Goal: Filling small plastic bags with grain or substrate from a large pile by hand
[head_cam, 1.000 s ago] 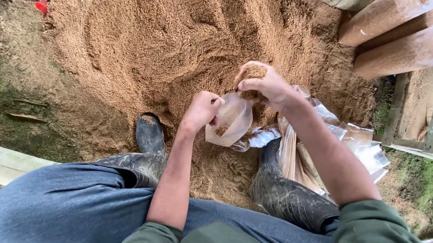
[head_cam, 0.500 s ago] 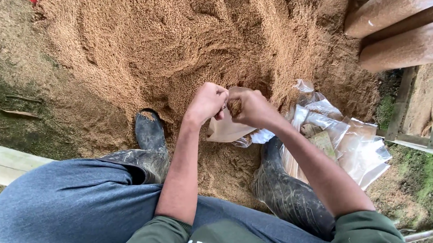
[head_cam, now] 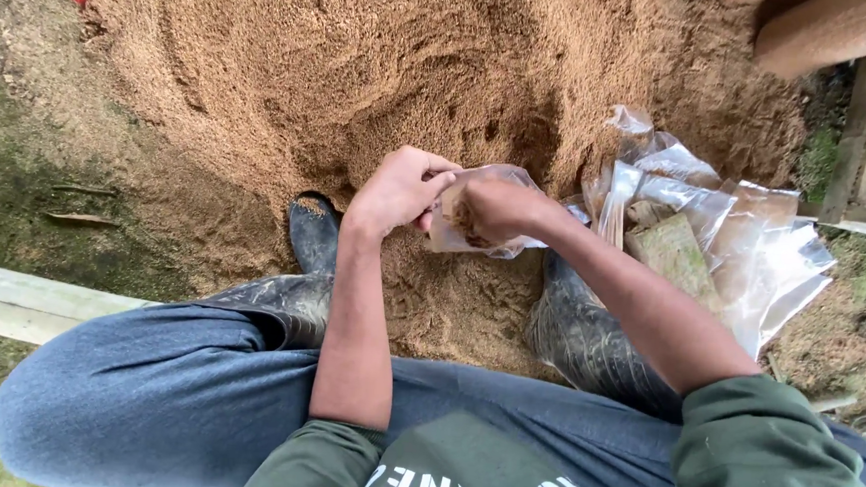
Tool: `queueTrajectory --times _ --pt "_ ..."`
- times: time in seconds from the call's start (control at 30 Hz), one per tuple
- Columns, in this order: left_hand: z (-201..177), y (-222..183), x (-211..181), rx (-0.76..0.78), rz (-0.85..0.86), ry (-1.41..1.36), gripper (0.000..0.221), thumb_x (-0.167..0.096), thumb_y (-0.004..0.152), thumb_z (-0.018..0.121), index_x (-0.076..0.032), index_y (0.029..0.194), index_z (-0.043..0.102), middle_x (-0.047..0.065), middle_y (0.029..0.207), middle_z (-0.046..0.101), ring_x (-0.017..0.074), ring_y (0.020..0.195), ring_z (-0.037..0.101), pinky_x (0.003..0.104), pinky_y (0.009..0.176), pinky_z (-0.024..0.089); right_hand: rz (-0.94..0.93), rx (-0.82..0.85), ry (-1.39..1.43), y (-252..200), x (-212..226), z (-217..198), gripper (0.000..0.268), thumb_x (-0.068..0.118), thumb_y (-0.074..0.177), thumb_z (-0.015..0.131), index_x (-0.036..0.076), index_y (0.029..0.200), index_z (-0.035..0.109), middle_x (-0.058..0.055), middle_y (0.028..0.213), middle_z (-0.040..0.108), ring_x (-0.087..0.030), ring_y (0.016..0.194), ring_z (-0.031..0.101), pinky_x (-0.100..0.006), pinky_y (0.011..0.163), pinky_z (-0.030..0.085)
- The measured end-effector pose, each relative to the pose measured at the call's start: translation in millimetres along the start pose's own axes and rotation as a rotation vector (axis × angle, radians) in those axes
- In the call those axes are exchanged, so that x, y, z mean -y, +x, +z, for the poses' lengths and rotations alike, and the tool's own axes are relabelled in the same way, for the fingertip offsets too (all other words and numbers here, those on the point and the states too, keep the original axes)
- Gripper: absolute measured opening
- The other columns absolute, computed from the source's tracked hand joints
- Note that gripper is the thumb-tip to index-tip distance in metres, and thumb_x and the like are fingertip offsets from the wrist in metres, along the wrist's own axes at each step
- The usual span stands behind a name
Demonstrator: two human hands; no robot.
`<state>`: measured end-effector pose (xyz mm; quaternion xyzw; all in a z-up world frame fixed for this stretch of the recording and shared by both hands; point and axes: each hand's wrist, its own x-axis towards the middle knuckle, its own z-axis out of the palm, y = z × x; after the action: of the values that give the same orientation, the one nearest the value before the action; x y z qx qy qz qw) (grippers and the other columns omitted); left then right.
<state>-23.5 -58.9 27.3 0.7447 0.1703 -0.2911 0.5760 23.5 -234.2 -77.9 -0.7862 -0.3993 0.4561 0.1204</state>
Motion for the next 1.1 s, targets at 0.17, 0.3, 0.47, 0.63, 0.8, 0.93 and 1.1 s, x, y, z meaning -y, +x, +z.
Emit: queueTrajectory --times 0.17,0.3,0.47,0.63,0.8,0.93,1.1 --pt "-3.6 -8.9 10.7 0.000 0.041 0.053 0.031 -0.005 0.099 0.055 0.006 0.126 0.066 0.010 0.059 0.061 0.0085 0.036 0.058 0.019 0.030 0.053 0.002 -0.134 -0.137 1.1 15.5 -2.0 0.016 0.004 0.097 0.054 0.001 0.089 0.068 -0.013 0.075 0.070 -0.022 0.057 0.066 -0.029 0.047 0.053" --pt "-7.2 -27.4 -2.0 0.012 0.015 0.146 0.032 -0.002 0.100 0.053 0.006 0.129 0.064 0.013 0.065 0.067 0.0079 0.037 0.059 0.017 0.030 0.054 -0.110 -0.019 -0.077 4.7 21.5 3.4 0.015 0.003 0.091 0.061 -0.010 0.095 0.067 -0.025 0.088 0.072 -0.034 0.083 0.073 -0.046 0.069 0.056" --pt "-13.7 -42.7 -9.6 0.013 -0.013 0.247 0.033 -0.001 0.102 0.053 0.002 0.132 0.065 0.023 0.084 0.074 0.0040 0.038 0.053 0.015 0.032 0.047 -0.123 -0.102 -0.366 -3.9 40.4 -9.1 0.012 0.018 0.093 0.062 0.010 0.087 0.068 0.001 0.074 0.067 -0.016 0.070 0.066 -0.032 0.066 0.058" --pt "-17.3 -39.8 3.5 0.011 -0.014 0.396 0.031 -0.006 0.103 0.055 -0.004 0.130 0.069 0.018 0.093 0.074 0.0141 0.064 0.065 0.029 0.064 0.053 -0.113 -0.100 -0.178 -15.0 57.5 -7.9 0.014 0.000 0.096 0.058 -0.003 0.103 0.068 -0.015 0.095 0.073 -0.027 0.087 0.071 -0.042 0.082 0.058" --pt "-16.3 -27.6 22.9 -0.068 -0.058 0.461 0.031 -0.016 0.106 0.051 -0.011 0.130 0.071 0.014 0.099 0.076 0.0179 0.085 0.074 0.045 0.095 0.056 -0.112 -0.242 -0.061 -24.0 79.8 -14.0 0.015 -0.001 0.097 0.055 0.000 0.103 0.069 -0.016 0.092 0.072 -0.028 0.081 0.071 -0.043 0.081 0.059" --pt "-15.8 -16.6 38.6 -0.307 -0.024 0.603 0.028 -0.025 0.107 0.052 -0.017 0.121 0.075 0.010 0.092 0.076 0.0224 0.084 0.075 0.043 0.083 0.058 -0.099 -0.180 -0.041 0.7 55.5 -0.5 0.019 0.005 0.101 0.054 0.001 0.112 0.069 -0.015 0.097 0.073 -0.024 0.084 0.071 -0.040 0.081 0.059" --pt "-0.3 -9.3 33.6 -0.479 -0.153 0.648 0.033 -0.021 0.107 0.046 -0.008 0.124 0.070 0.017 0.095 0.076 0.0280 0.085 0.077 0.044 0.083 0.060 -0.129 -0.198 0.016 -19.0 79.5 -19.9 0.020 0.001 0.102 0.049 -0.001 0.107 0.069 -0.016 0.090 0.072 -0.026 0.079 0.072 -0.040 0.077 0.060"
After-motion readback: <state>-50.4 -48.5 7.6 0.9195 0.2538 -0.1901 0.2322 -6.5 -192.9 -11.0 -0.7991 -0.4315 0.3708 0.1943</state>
